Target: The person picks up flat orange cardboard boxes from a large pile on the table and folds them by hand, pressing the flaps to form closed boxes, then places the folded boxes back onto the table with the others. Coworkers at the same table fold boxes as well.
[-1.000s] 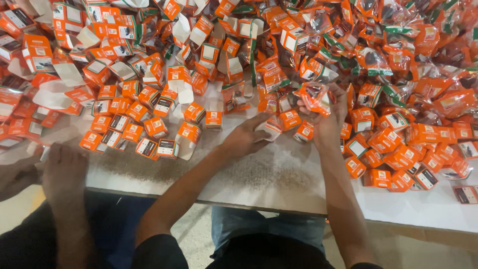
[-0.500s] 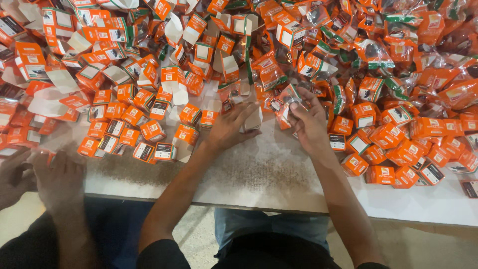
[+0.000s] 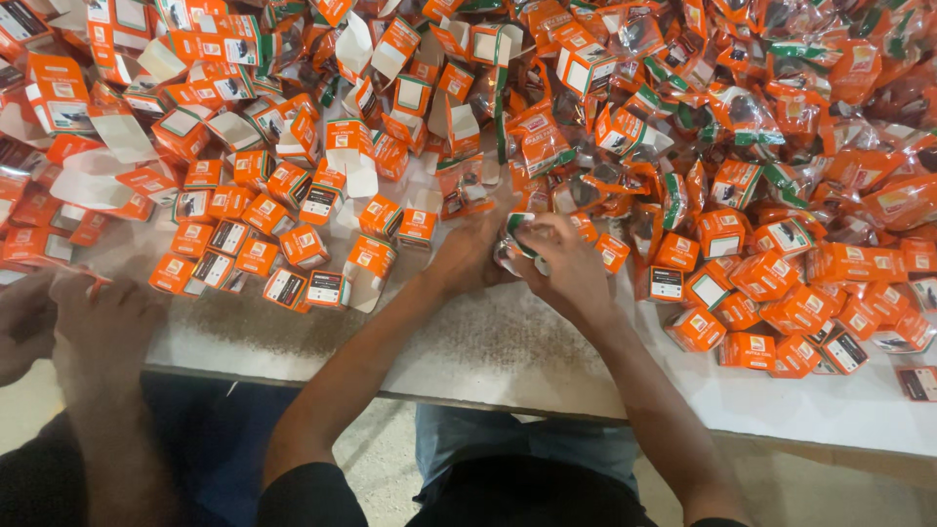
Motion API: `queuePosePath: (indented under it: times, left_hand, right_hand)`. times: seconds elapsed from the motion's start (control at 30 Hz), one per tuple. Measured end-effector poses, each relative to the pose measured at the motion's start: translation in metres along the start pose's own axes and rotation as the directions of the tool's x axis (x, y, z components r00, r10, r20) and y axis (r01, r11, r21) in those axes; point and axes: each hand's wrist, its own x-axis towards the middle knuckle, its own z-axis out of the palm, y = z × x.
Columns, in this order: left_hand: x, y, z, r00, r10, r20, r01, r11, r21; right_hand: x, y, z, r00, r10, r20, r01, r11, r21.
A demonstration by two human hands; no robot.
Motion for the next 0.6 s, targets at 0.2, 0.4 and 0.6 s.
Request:
queuePosePath:
  times: [0.2, 0.4, 0.6]
  left_hand:
    - [-0.001, 0.0, -0.002, 1.0, 0.013, -0.009, -0.013, 0.999, -0.046]
    - [0.001, 0.011, -0.006, 0.995, 0.075, 0.071, -0.077, 0.997, 0.027]
    - [0.002, 0.013, -0.005, 0.997, 0.072, 0.035, -0.073, 0.997, 0.008]
  right_hand:
    - [-0.002, -0.012, -0.019, 0.986, -0.119, 0.116, 0.133, 0.983, -0.123]
    - [0.002, 0.006, -0.005, 0.986, 0.036, 0.165, -0.002, 0.979, -0.203]
    - [-0.006, 0.025, 0.027, 0.992, 0.073, 0.099, -0.06, 0.989, -0.133]
